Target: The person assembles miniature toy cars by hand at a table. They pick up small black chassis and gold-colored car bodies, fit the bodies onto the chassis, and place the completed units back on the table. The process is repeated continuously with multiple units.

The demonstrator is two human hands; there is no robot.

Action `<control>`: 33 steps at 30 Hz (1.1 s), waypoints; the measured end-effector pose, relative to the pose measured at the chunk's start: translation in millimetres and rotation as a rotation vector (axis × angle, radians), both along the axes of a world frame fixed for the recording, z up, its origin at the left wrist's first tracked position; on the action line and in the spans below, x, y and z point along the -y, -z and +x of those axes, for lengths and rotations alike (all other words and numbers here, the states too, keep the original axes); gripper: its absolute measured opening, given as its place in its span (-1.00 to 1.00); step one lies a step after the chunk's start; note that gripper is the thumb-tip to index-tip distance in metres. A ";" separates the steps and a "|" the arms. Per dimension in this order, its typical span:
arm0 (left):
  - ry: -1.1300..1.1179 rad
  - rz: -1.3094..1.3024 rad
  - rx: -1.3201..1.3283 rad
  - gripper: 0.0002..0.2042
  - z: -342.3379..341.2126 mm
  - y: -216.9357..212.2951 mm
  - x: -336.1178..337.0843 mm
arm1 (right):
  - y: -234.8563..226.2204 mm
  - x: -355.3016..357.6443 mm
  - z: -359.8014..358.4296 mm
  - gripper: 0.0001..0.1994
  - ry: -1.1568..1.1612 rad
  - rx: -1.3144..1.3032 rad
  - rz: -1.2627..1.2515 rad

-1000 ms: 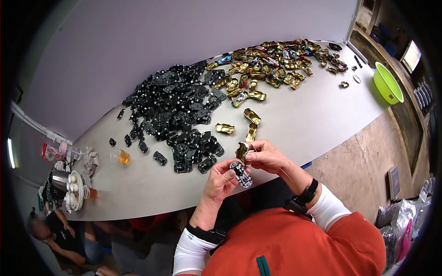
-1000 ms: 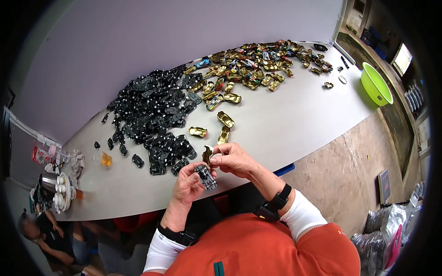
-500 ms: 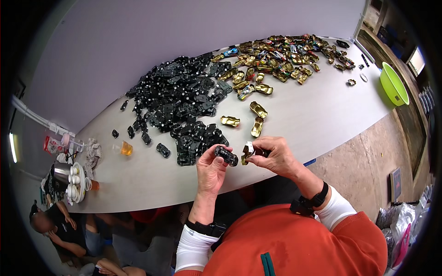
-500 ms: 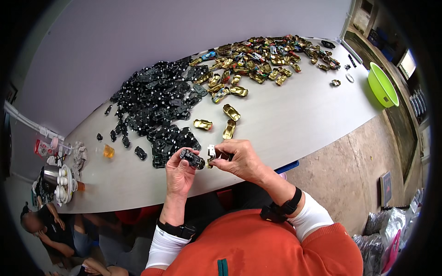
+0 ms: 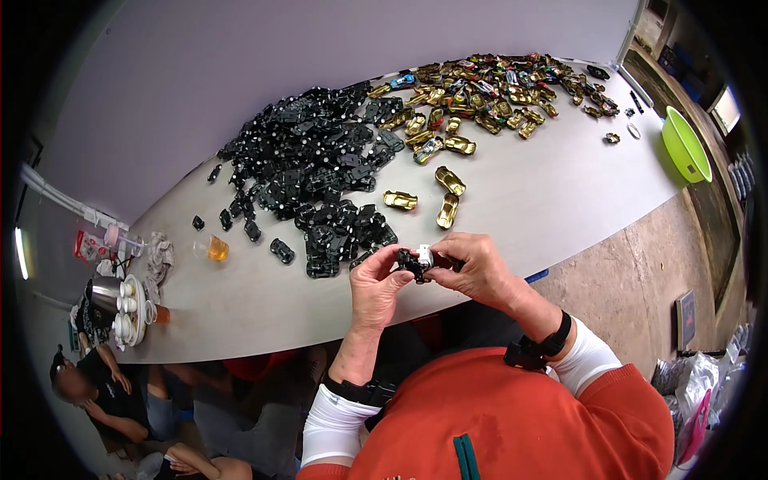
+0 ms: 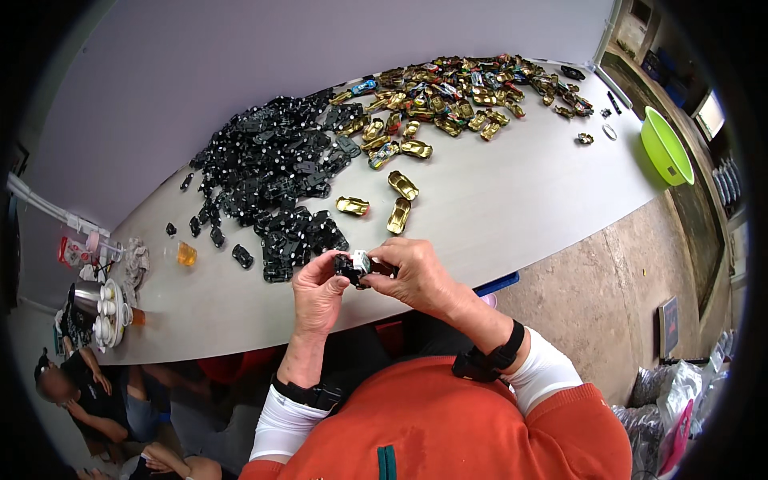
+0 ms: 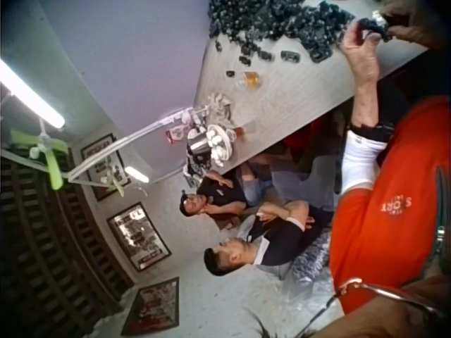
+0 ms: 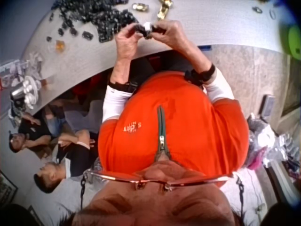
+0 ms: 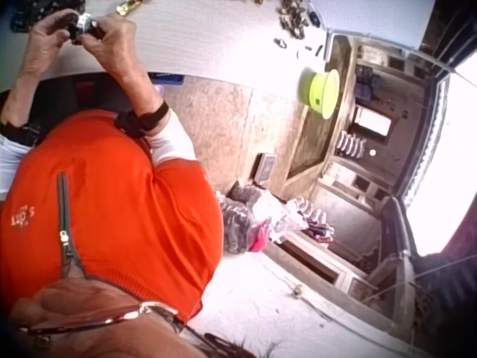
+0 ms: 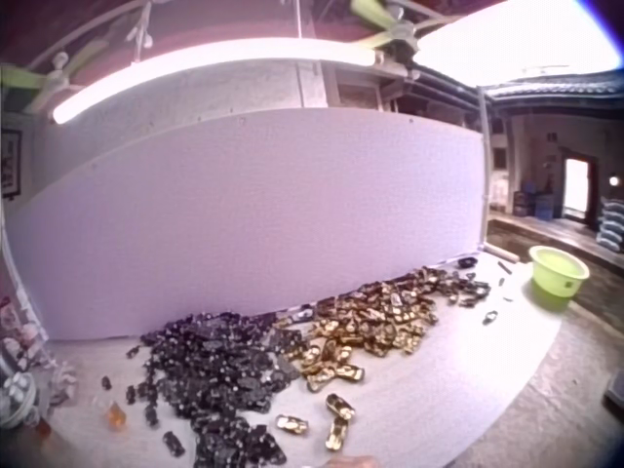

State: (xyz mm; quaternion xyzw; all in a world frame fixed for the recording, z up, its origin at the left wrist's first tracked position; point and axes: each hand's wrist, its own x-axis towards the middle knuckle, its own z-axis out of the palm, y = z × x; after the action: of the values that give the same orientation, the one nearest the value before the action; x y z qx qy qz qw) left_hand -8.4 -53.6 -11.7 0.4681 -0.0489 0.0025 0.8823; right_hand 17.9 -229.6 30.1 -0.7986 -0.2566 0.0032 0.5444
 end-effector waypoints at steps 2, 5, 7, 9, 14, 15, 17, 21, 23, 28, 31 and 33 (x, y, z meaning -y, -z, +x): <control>-0.002 0.078 0.018 -0.63 -0.3 -0.5 1.5 | -1.6 -2.1 -1.7 -0.76 -0.006 0.099 -0.006; -0.023 0.116 0.026 -0.63 -3.0 -3.8 3.1 | -2.0 -0.4 -1.5 -0.69 -0.038 0.115 -0.016; -0.033 0.125 0.028 -0.62 -4.4 -4.4 2.0 | -10.5 -4.2 -5.5 -0.63 -0.030 0.143 0.018; -0.054 0.159 0.026 -0.62 -4.7 -5.1 0.4 | -13.5 -5.1 -5.6 -0.56 -0.051 0.178 0.008; -0.091 0.246 0.067 -0.65 -6.7 -8.7 2.1 | -9.8 -2.0 -5.5 -0.49 -0.095 0.184 -0.037; -0.105 0.291 0.083 -0.65 -7.1 -8.8 2.8 | -11.1 -1.7 -5.8 -0.50 -0.099 0.173 -0.034; -0.122 0.360 0.136 -0.65 -7.6 -8.8 3.7 | -15.7 -0.1 -6.6 -0.51 -0.102 0.150 -0.029; -0.097 0.379 0.189 -0.65 -7.3 -23.1 8.0 | -18.7 1.3 -9.4 -0.51 -0.101 0.277 -0.076; -0.042 0.341 0.123 -0.69 -6.9 -30.3 9.3 | -19.8 0.9 -13.0 -0.52 -0.097 0.276 -0.115; -0.059 0.330 0.022 -0.79 -12.1 -30.3 14.4 | -27.9 0.8 -11.6 -0.55 -0.132 0.265 -0.329; -0.123 0.358 0.082 -0.77 -16.2 -29.2 17.4 | -33.5 0.3 -12.9 -0.54 -0.165 0.252 -0.361; -0.151 0.374 0.138 -0.75 -17.9 -29.9 16.9 | -31.1 1.7 -12.3 -0.51 -0.179 0.296 -0.323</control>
State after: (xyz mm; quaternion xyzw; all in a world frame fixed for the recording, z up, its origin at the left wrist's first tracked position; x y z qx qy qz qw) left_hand -26.3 -70.5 18.2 0.6247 -0.0736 0.0913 0.7720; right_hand 5.6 -231.4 61.2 -0.8412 -0.3995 -0.0245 0.3635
